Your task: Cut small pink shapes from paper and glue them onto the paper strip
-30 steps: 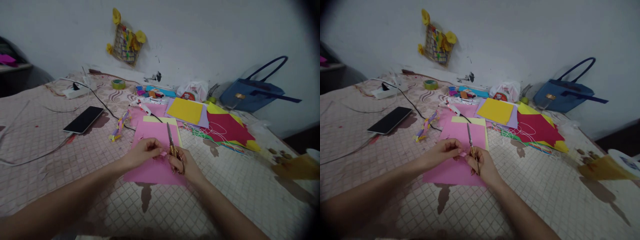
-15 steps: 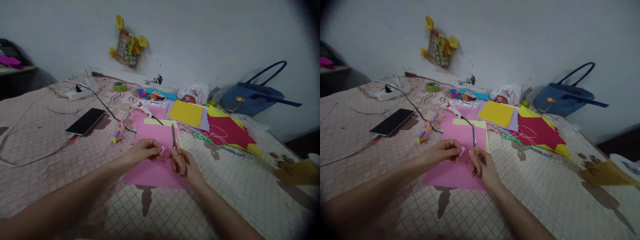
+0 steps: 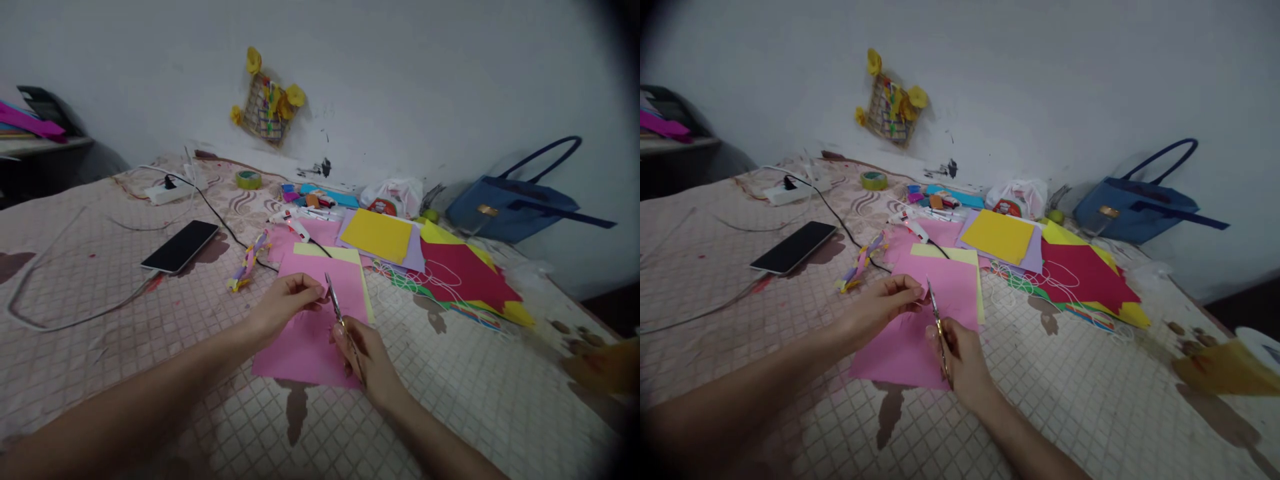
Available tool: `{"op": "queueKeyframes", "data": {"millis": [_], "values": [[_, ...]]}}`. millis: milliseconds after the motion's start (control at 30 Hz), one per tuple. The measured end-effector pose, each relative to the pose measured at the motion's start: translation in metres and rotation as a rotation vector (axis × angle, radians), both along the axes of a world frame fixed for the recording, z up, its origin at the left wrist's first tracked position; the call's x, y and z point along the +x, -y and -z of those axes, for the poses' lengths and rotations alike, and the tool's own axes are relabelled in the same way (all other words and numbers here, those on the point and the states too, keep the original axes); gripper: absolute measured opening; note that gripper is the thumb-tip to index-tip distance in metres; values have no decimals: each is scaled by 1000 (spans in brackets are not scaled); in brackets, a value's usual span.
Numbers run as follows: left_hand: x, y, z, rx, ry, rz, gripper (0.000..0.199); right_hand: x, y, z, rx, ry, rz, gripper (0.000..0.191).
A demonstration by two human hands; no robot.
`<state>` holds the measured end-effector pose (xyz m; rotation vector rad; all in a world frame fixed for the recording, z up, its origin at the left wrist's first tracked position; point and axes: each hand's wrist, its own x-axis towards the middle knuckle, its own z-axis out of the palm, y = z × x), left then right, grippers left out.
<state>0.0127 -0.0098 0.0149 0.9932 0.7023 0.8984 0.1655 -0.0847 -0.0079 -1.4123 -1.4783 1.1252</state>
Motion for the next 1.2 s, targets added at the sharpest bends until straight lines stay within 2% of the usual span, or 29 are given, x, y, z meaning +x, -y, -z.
{"op": "queueKeyframes", "data": {"millis": [267,1200], "values": [[2,2,1,-69,89,-9,10,0,0,0,23,52,-10,34],[3,0,9,-50,107,-1,10,2,-1,6,40,102,-11,30]]}}
